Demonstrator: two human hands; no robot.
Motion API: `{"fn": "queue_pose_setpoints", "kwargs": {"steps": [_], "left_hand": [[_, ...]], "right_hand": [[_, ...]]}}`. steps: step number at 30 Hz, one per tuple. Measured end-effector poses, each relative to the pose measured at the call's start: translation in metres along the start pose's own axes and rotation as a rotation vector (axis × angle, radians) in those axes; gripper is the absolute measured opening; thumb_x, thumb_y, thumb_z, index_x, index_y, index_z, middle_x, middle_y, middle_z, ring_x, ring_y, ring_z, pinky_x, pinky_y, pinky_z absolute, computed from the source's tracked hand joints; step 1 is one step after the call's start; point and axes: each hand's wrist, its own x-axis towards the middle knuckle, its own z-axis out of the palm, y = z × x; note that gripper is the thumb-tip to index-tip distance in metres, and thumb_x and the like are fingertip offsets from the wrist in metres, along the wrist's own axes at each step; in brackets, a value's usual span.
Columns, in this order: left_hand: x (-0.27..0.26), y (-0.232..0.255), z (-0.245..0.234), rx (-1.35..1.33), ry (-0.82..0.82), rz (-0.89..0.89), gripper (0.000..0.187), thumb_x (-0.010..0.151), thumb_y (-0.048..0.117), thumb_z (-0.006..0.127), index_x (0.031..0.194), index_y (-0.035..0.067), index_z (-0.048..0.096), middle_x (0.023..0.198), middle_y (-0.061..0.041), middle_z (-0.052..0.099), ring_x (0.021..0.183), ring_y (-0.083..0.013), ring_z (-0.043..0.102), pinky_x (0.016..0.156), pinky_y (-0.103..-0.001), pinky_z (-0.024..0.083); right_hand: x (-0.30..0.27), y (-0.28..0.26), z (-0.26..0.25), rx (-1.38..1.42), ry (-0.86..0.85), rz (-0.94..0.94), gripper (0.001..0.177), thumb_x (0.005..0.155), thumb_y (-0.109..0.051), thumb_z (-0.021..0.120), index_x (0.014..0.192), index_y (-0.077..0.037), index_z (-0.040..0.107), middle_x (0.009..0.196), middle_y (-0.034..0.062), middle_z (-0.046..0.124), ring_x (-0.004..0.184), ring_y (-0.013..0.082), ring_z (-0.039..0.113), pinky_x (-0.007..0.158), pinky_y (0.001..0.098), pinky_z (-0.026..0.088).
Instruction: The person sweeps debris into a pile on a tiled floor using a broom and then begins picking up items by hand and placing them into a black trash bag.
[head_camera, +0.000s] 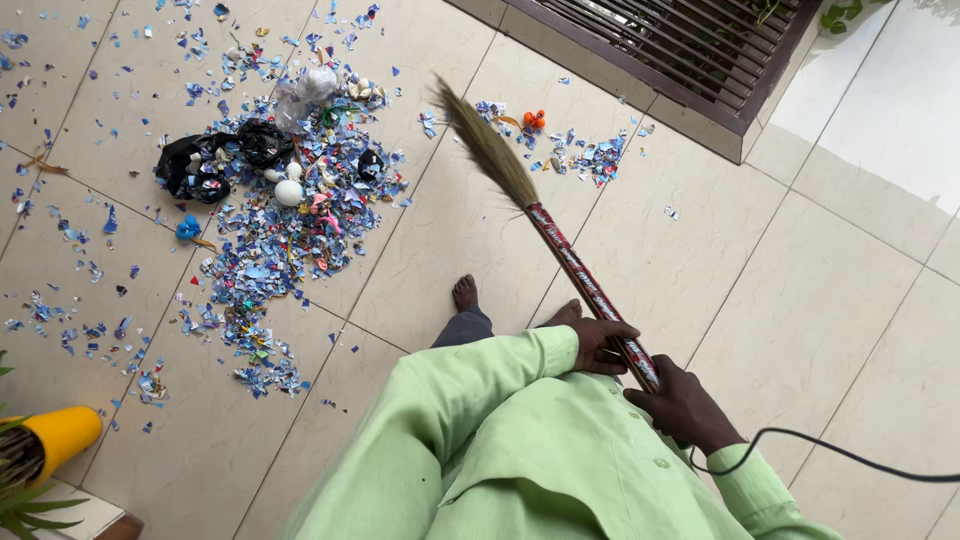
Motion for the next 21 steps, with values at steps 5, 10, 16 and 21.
{"fn": "queue_pose_setpoints", "kwargs": {"steps": [5,10,16,21], "left_hand": [[0.088,-0.034,0.122,0.194,0.047,-0.062,0.031,0.086,0.034,0.080,0.094,0.006,0.071,0.090,-0.011,0.074,0.073,-0.0217,0.074,0.068,-0.034,0.065],[0.150,-0.046,0.174,0.369,0.074,-0.122,0.031,0.084,0.036,0.080,0.091,0.006,0.071,0.085,-0.009,0.075,0.070,-0.0213,0.072,0.065,-0.034,0.064],[0.227,-0.063,0.189,0.459,0.166,-0.105,0.037,0.084,0.037,0.079,0.093,0.002,0.073,0.082,-0.012,0.076,0.066,-0.0216,0.073,0.061,-0.036,0.065],[0.258,-0.057,0.141,0.275,0.377,-0.062,0.039,0.084,0.033,0.079,0.095,-0.004,0.070,0.083,-0.019,0.075,0.065,-0.0278,0.073,0.061,-0.042,0.065]], "right_hand": [[0.004,0.082,-0.028,0.084,0.167,-0.017,0.062,0.079,-0.040,0.080,0.121,0.000,0.058,0.069,0.0145,0.073,0.054,0.0223,0.071,0.056,0.0376,0.056],[0.012,0.138,-0.043,0.264,0.191,0.142,0.056,0.082,-0.037,0.079,0.117,0.003,0.059,0.070,0.0193,0.071,0.055,0.0248,0.069,0.054,0.0390,0.054],[0.059,0.179,-0.049,0.510,0.167,0.170,0.048,0.083,-0.025,0.080,0.110,0.008,0.057,0.073,0.0144,0.067,0.055,0.0228,0.066,0.048,0.0390,0.056],[0.128,0.158,-0.054,0.384,0.051,0.179,0.042,0.086,-0.021,0.078,0.109,0.007,0.057,0.073,0.0167,0.068,0.055,0.0250,0.067,0.049,0.0394,0.057]]}}
